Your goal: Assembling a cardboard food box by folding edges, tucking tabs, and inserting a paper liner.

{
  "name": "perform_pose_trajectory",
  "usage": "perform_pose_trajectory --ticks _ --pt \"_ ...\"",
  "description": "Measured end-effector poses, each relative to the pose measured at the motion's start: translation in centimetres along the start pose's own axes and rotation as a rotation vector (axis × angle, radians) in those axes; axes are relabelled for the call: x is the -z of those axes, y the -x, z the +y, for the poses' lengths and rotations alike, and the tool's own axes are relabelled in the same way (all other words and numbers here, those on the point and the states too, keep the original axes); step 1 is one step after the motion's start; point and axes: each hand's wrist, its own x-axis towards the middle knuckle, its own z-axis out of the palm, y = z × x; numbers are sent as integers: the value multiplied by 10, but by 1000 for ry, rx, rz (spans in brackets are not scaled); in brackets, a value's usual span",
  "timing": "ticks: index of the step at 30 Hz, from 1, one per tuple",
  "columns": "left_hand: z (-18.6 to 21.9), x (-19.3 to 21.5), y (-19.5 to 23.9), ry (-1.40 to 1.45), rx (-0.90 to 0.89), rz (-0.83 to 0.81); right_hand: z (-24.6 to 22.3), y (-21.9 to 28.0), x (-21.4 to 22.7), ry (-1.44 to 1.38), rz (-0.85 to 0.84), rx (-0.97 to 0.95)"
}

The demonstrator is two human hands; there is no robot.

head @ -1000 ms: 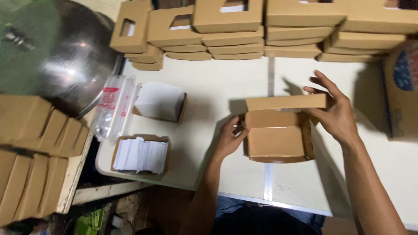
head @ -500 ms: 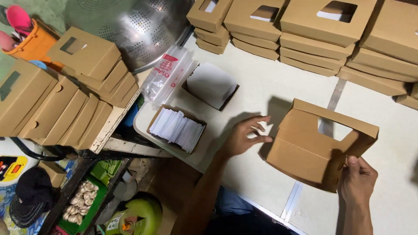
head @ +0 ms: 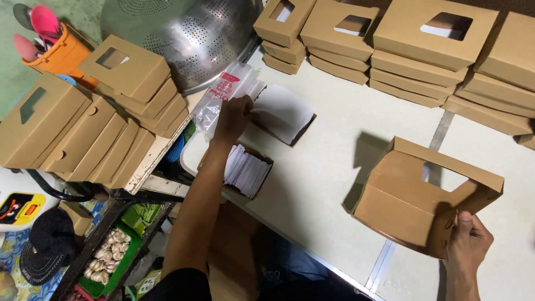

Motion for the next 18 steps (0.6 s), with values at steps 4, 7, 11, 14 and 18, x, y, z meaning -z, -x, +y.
perform_pose_trajectory --ticks 4,7,11,14,18 --pt "-12 -5 -5 -105 -195 57 -3 -2 -2 -47 3 7" --pt "-17 -8 -4 -216 -257 24 -8 -2 1 43 -25 49" --pt "-5 -3 -1 -213 -282 60 23 -8 8 8 -4 50" --pt "3 1 2 -250 -258 48 30 -11 10 -12 -14 84" --pt "0 0 7 -205 -199 -9 8 -4 6 -10 -21 57"
